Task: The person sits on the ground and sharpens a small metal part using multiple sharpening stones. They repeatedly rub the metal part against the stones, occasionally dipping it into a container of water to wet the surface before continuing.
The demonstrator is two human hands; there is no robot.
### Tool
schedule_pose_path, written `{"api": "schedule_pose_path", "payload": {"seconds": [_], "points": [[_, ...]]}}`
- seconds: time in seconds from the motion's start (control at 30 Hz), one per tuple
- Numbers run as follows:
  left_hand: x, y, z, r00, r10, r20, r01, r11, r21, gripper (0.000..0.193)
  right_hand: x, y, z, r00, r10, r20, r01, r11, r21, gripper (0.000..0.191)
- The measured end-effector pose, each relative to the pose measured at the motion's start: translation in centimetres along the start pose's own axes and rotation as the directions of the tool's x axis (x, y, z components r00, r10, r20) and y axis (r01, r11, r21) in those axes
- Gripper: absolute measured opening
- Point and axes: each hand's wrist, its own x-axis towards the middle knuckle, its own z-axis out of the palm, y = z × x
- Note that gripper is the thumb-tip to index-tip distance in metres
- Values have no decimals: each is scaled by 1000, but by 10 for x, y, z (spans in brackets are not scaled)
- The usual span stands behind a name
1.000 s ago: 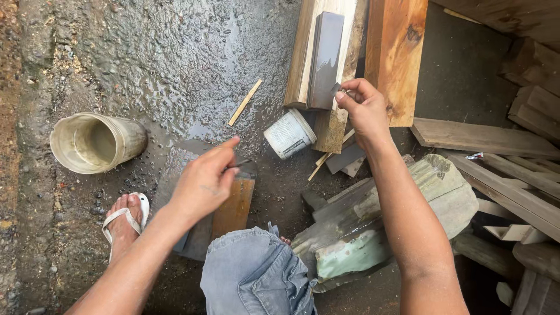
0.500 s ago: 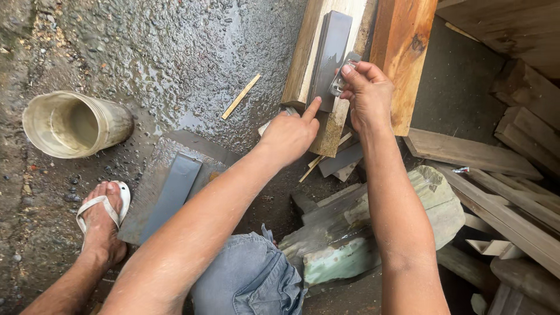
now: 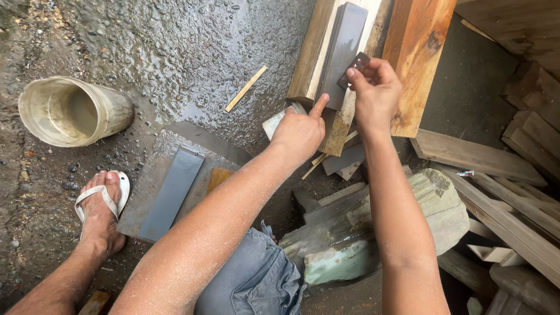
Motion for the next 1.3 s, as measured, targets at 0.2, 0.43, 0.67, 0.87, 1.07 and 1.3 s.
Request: {"api": "schedule_pose_path", "payload": {"seconds": [0.2, 0.43, 0.67, 0.87, 1.07, 1.3], "points": [[-4, -1, -4, 1000, -12, 8, 12, 1000, -16, 32, -11, 7, 4, 994, -110, 17, 110, 944, -310, 23], [-4, -7, -3, 999, -38, 12, 39, 999, -35, 32, -13, -3, 0, 992, -79, 102, 122, 832, -542, 13], [-2, -7, -3, 999, -47, -2, 47, 998, -51, 30, 26, -14, 13, 884, -383, 268, 457, 584, -671, 10], [0, -8, -5, 999, -46, 28, 48, 996, -72, 26, 32, -6, 10, 912, -320, 256, 410, 707, -576, 9], [-2, -9, -2, 995, -49, -85, 46, 998, -41, 25, 34, 9, 6, 844, -456, 283, 520, 565, -641, 13], [3, -7, 4, 993, -66, -93, 61, 997, -49, 24, 37, 20, 0, 867, -406, 289, 498, 688, -527, 12]]}}
